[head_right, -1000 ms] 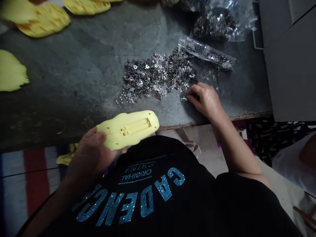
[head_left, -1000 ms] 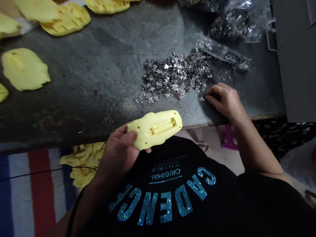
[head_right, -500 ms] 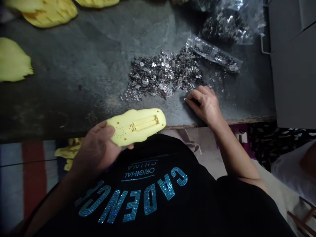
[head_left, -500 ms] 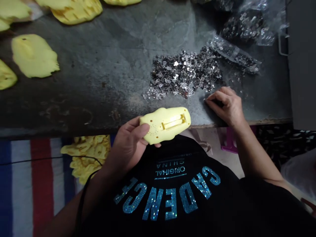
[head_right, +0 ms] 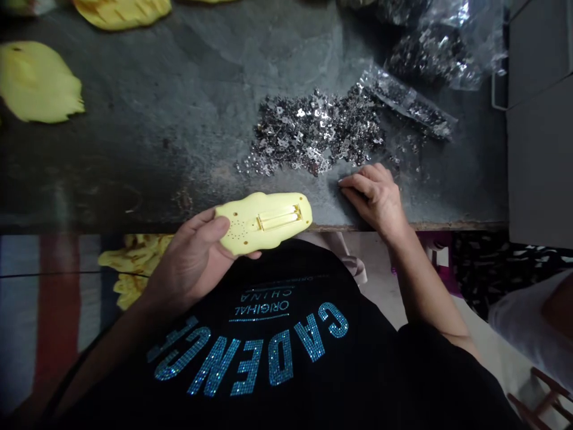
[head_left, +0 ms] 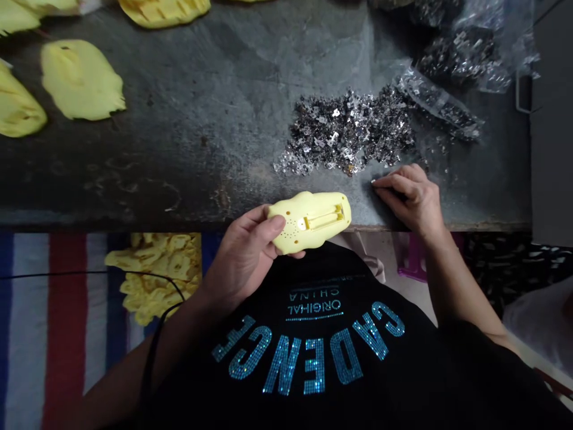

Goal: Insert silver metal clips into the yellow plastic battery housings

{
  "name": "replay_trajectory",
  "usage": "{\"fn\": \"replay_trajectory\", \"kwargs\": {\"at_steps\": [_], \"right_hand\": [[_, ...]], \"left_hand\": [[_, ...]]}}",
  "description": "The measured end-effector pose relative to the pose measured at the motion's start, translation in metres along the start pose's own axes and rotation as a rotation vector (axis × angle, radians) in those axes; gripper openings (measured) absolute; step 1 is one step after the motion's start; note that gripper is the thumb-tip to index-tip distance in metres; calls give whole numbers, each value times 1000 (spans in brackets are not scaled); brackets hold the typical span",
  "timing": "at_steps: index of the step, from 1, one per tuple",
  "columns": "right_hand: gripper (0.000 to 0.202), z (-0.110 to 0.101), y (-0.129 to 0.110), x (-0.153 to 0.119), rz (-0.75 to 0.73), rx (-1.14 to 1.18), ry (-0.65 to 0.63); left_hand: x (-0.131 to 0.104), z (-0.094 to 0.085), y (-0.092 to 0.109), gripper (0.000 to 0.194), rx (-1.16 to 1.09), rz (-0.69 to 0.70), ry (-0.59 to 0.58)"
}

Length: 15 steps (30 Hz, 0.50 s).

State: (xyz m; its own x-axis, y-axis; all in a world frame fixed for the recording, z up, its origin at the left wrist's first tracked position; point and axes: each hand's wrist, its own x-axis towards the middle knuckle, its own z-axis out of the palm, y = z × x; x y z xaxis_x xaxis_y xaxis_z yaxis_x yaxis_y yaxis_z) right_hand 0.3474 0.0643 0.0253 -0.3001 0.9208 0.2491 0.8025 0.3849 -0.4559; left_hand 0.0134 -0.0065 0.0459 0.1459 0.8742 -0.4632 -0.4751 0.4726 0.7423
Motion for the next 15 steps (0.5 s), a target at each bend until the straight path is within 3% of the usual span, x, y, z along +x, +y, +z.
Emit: {"fn": "replay_trajectory", "kwargs": {"at_steps": [5, 15], "right_hand": [[15, -9, -13, -10, 25, 161, 99], [12, -23, -82, -6, -129, 302, 47]], "left_hand": [[3, 6, -3, 38, -82, -19, -2], [-7, 12, 7, 44, -160, -89, -93]]}}
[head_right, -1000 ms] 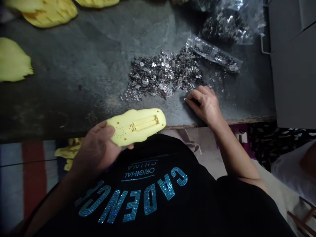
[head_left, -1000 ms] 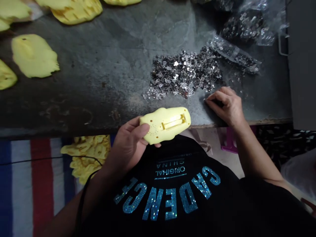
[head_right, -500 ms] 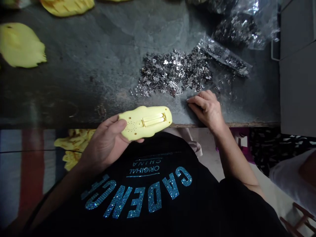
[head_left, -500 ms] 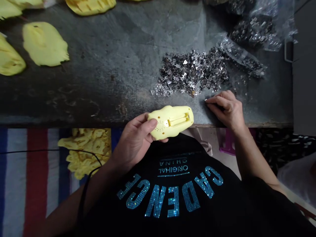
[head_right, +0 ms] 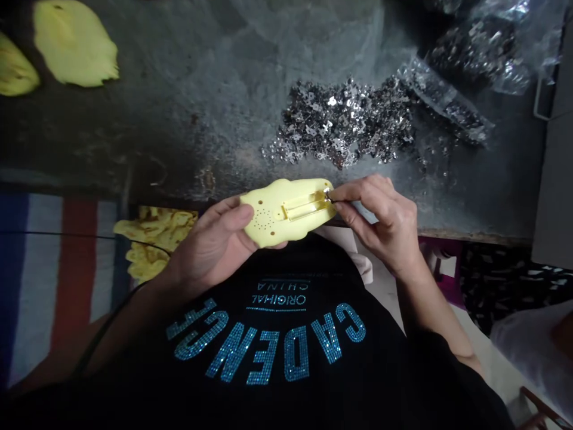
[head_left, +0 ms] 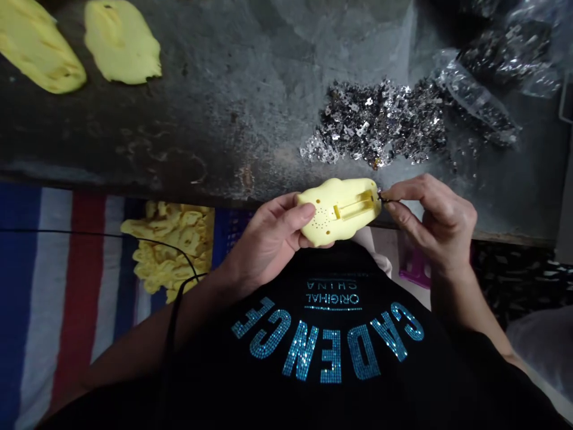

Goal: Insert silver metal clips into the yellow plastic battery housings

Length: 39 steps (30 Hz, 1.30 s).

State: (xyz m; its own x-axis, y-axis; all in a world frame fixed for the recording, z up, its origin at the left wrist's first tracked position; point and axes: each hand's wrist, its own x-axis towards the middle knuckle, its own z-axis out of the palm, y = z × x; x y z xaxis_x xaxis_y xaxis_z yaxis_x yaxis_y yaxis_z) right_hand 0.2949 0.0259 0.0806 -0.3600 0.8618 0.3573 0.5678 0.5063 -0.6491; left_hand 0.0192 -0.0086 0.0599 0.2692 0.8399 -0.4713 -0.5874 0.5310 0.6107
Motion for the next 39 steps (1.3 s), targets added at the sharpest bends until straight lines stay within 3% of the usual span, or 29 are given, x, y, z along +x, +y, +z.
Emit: {"fn": "replay_trajectory", "kwargs": {"at_steps": [9, 19, 39], "right_hand": [[20, 5, -8, 5, -194, -41, 58], [28, 2, -23, 8, -313, -340, 14], [25, 3, -21, 2, -282, -373, 38]], "left_hand": [[-18, 4, 4, 45, 23, 20, 35], [-20, 4, 2, 43, -9, 28, -8], [-22, 6, 0, 44, 135, 84, 3]]}}
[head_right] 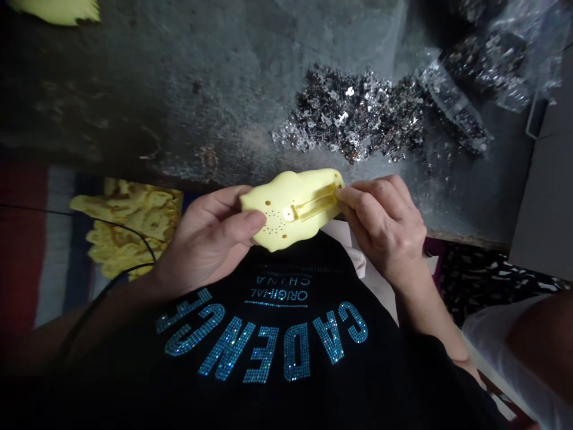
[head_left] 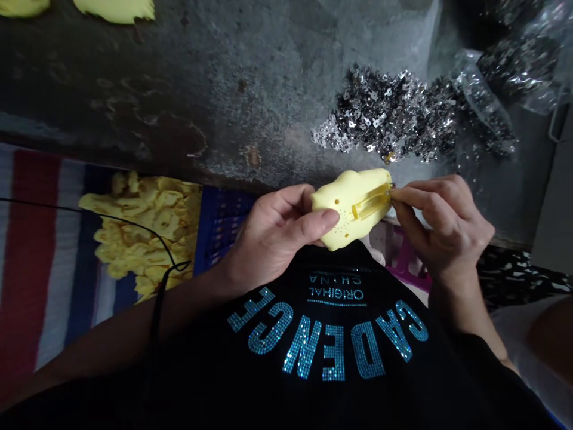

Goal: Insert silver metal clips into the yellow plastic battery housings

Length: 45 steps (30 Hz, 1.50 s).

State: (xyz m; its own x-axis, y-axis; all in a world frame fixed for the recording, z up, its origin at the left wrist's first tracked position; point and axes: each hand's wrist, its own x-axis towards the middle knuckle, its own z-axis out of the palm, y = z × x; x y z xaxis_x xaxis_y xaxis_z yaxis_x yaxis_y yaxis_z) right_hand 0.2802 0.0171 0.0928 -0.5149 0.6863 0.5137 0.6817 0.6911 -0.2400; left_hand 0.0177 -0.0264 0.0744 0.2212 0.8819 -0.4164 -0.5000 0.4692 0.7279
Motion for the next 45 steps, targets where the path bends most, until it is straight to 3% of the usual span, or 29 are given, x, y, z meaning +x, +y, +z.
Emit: {"fn": "replay_trajectory", "kwargs": {"at_steps": [10, 20, 24, 30, 36, 41, 43, 45], "right_hand": [[26, 0, 2, -4, 72, 125, 20], [30, -6, 2, -6, 111, 142, -70], [35, -7, 1, -9, 147, 139, -43], [35, 2, -2, -13, 41, -2, 47], [38, 5, -7, -14, 15, -67, 44], [30, 0, -2, -12, 156, 108, 55], [22, -1, 6, -6, 278, 294, -12], [28, -1, 14, 0, 384, 495, -135]], "left_hand": [[-3, -1, -3, 45, 25, 12, -7], [-8, -8, -11, 30, 16, 76, -34], [-5, -3, -7, 34, 7, 22, 10], [-1, 3, -2, 42, -30, -29, 16], [-5, 4, -2, 38, -44, -15, 25], [-6, 0, -7, 31, -6, 24, 12], [-8, -2, -8, 27, 39, 65, 19], [-9, -2, -8, 23, 108, 110, 10]]}}
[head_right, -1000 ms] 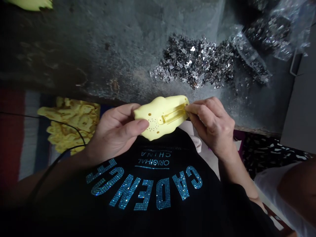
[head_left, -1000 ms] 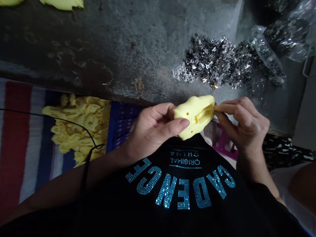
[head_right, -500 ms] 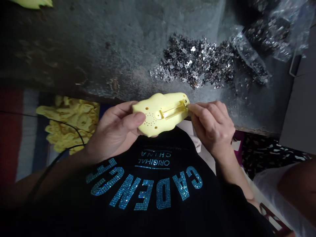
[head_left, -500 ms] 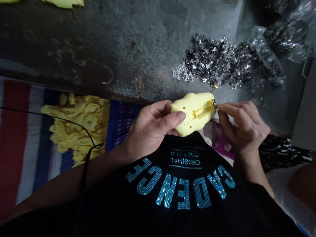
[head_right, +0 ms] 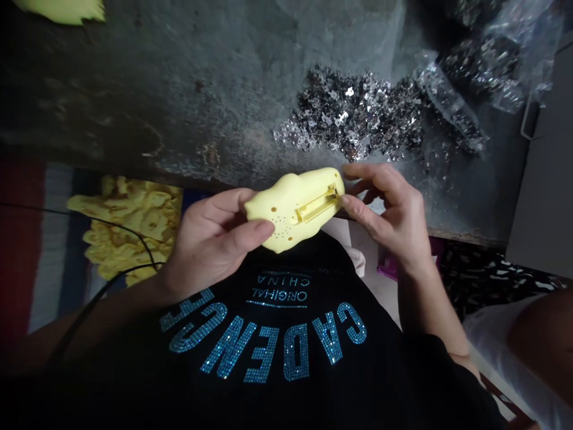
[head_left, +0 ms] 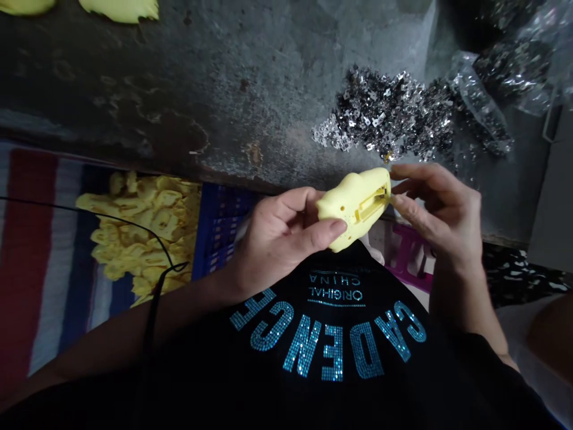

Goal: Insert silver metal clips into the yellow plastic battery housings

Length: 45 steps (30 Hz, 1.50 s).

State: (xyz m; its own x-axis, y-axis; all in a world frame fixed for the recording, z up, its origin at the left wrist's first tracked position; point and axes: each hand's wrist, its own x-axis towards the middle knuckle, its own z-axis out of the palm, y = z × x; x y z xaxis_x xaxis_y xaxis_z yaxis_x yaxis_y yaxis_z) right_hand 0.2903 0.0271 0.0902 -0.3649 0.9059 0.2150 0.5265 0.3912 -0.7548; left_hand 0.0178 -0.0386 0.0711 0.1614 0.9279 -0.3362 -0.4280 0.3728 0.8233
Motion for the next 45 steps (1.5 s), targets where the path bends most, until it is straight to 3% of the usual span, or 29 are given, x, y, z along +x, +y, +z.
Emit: {"fn": "replay_trajectory", "kwargs": {"at_steps": [4, 6, 10, 14, 17, 21, 27, 30, 33, 35, 37, 42, 45], "right_hand": [[40, 0, 8, 13, 125, 183, -162], [38, 5, 11, 14, 102, 200, -144], [31, 17, 13, 2, 16, 143, -1], [32, 23, 12, -11, -62, 19, 109], [28, 23, 10, -13, -110, -11, 120], [28, 18, 6, -13, -145, -14, 112], [29, 17, 6, -14, -169, -13, 165], [29, 29, 13, -16, -73, 53, 225], [34, 43, 20, -16, 61, 279, 278], [39, 45, 22, -12, 133, 443, 143], [43, 40, 19, -4, 192, 528, -55], [58, 31, 1, 23, 215, 521, -288], [47, 50, -7, 27, 317, 800, -418]], "left_hand": [[-4, 2, 3, 26, 141, 65, -55], [-3, 1, 5, 23, 170, 95, -115], [14, -12, 2, 37, 179, 119, -249], [47, -30, -7, 120, 174, 39, -485], [64, -35, -12, 140, 232, -36, -641], [69, -31, -10, 136, 300, 14, -721], [62, -26, -7, 110, 280, 49, -663], [49, -18, -9, 91, 196, 18, -496], [35, -10, -9, 57, 170, 104, -153], [30, -9, -5, 45, 220, 232, 53], [32, -14, 1, 39, 293, 290, 103], [44, -33, 17, 34, 518, 82, -194], [42, -42, 19, 39, 415, 94, -154]]}}
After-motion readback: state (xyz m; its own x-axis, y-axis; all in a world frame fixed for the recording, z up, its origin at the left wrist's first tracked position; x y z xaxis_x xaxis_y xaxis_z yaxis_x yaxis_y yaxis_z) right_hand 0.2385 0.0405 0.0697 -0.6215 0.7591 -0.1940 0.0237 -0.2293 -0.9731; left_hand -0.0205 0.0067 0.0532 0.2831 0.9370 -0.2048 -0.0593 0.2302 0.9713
